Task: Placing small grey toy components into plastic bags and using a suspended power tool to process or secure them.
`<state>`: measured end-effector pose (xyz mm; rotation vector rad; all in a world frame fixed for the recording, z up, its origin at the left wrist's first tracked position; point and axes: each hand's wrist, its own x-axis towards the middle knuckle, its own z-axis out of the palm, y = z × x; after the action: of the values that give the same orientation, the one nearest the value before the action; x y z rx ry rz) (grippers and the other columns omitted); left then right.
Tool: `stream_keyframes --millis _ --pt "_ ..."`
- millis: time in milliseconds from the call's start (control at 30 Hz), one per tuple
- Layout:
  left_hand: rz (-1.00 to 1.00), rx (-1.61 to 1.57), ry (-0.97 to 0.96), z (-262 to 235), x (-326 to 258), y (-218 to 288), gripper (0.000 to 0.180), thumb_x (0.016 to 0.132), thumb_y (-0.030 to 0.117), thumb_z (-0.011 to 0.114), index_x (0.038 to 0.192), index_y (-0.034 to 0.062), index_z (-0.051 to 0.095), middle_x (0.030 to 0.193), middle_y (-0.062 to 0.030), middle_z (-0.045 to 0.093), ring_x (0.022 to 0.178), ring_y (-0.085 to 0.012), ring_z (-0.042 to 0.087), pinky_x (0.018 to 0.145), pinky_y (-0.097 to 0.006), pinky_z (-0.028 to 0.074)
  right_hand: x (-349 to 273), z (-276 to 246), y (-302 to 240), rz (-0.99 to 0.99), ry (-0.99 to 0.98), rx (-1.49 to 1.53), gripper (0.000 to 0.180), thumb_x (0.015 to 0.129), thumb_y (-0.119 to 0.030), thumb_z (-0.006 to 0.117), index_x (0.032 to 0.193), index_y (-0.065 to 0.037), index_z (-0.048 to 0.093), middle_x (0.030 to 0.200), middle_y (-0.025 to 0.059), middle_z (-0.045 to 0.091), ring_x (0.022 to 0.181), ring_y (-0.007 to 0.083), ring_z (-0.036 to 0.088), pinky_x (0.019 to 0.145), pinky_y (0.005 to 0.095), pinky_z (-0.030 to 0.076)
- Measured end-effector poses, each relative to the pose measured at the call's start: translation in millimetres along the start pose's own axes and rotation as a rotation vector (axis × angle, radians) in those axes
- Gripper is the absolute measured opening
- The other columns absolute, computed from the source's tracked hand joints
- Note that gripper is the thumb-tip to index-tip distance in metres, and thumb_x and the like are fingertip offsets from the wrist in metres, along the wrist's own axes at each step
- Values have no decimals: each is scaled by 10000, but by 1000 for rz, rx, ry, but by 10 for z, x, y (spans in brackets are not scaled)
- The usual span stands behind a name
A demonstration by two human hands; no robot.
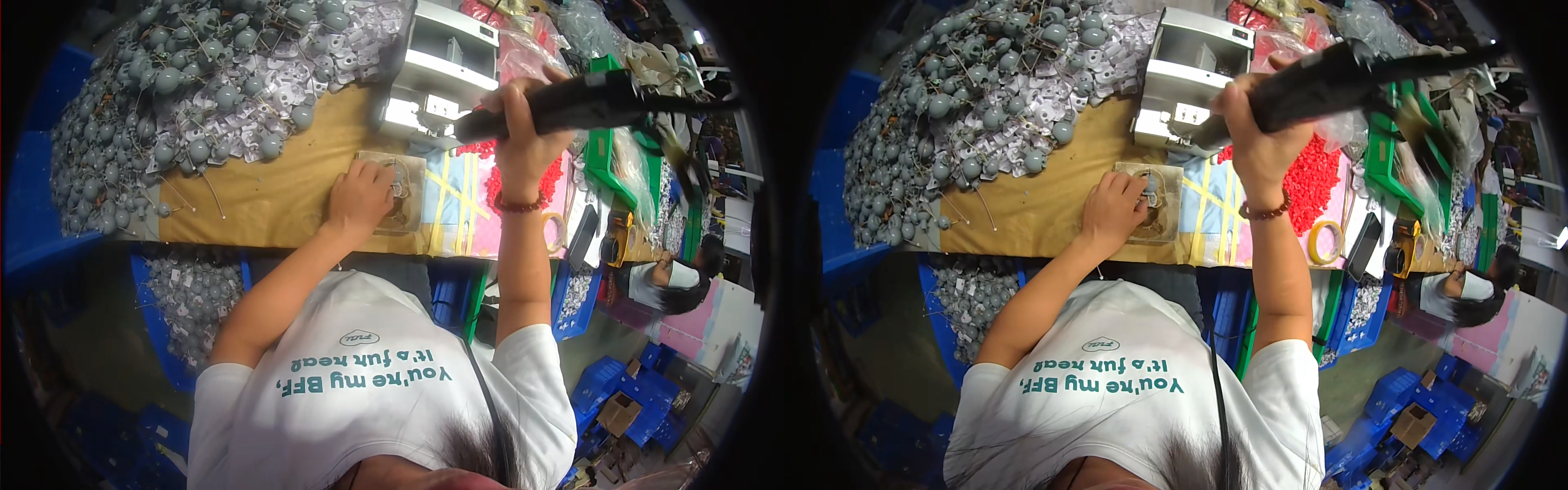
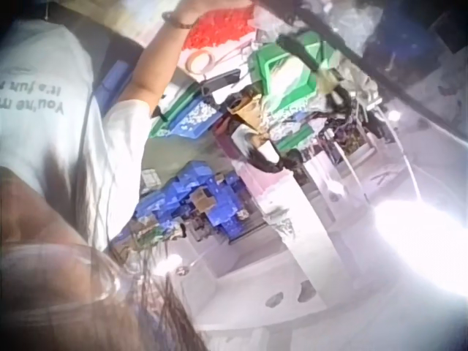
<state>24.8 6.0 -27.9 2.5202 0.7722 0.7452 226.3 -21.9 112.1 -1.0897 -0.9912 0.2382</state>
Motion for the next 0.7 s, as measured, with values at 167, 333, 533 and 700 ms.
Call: stream_keyframes --millis 167,333,533,700 --pt "-14 -7 -25 -29 5 -4 265 732 140 694 987 115 628 948 -59 597 983 -265 566 738 -411 483 249 271 259 55 -3 -9 347 839 48 693 1132 34 509 742 86 641 604 170 635 585 292 521" --pt "-2 -13 -40 -31 -3 -20 344 725 146 734 1053 93 642 957 -94 612 948 -305 577 794 -415 515 265 330 440 206 -55 -95 253 847 -67 730 1010 0 549 698 64 629 565 145 616 535 261 489" --pt "12 15 -4 -11 -15 -41 349 713 149 732 1041 104 623 920 -79 572 909 -293 577 739 -413 512 -342 412 76 349 -115 64 575 834 19 665 1329 66 376 750 90 628 630 178 621 626 312 527" --pt "9 -18 7 -51 6 -28 324 711 141 732 1009 101 614 910 -71 569 906 -285 578 727 -412 509 -597 452 128 281 -98 38 215 789 32 740 960 0 615 729 -3 624 636 91 597 980 369 457"
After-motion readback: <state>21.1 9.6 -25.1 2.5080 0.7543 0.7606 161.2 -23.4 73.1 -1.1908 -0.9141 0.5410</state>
